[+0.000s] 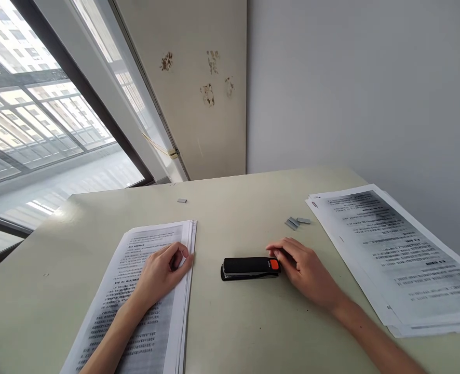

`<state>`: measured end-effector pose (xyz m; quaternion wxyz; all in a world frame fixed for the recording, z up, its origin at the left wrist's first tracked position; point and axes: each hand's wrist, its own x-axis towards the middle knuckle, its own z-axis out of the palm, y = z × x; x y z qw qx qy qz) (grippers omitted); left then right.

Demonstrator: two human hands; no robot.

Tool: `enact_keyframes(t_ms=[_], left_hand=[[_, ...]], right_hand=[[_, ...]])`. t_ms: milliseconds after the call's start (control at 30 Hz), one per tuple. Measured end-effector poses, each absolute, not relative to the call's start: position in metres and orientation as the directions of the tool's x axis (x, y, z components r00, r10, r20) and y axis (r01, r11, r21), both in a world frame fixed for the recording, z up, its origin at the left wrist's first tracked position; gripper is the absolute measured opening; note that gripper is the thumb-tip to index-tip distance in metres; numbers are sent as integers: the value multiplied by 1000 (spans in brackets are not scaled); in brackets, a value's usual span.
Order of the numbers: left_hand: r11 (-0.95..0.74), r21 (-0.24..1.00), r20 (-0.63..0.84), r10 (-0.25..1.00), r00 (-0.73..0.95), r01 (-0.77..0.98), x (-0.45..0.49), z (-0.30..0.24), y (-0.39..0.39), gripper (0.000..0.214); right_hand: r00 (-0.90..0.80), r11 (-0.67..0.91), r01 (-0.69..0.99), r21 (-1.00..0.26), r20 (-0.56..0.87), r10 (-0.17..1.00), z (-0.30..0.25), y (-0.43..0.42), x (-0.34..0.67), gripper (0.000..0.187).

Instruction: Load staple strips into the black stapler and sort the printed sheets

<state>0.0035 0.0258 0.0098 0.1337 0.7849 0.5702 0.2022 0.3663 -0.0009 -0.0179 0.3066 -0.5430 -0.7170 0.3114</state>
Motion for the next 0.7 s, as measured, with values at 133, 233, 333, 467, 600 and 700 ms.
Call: enact_keyframes(t_ms=[133, 233, 333, 467, 600, 700], left_hand=[[-305, 446, 155, 952, 263, 841, 2, 8, 26, 20], [-302, 449, 147, 953, 264, 841, 1, 7, 27, 19], [-296, 450, 144, 955, 259, 842, 1, 7, 27, 17], [-288, 447, 147, 957, 249, 847, 2, 8, 26, 17], [-287, 443, 148, 958, 246, 850, 1, 8, 26, 18], [-288, 441, 146, 957, 249, 850, 1, 6, 27, 18]], right_hand=[[-235, 234, 586, -776, 113, 965, -18, -1, 366, 30], [-232, 225, 581, -782, 105, 967, -16, -2, 366, 29], [-223, 207, 581, -787, 90, 971, -17, -2, 366, 30], [-218, 197, 574, -795, 83, 972, -20, -2, 366, 29], [-221, 192, 562, -805, 77, 972, -19, -2, 366, 30], [-217, 184, 563, -806, 71, 974, -17, -2, 365, 30]])
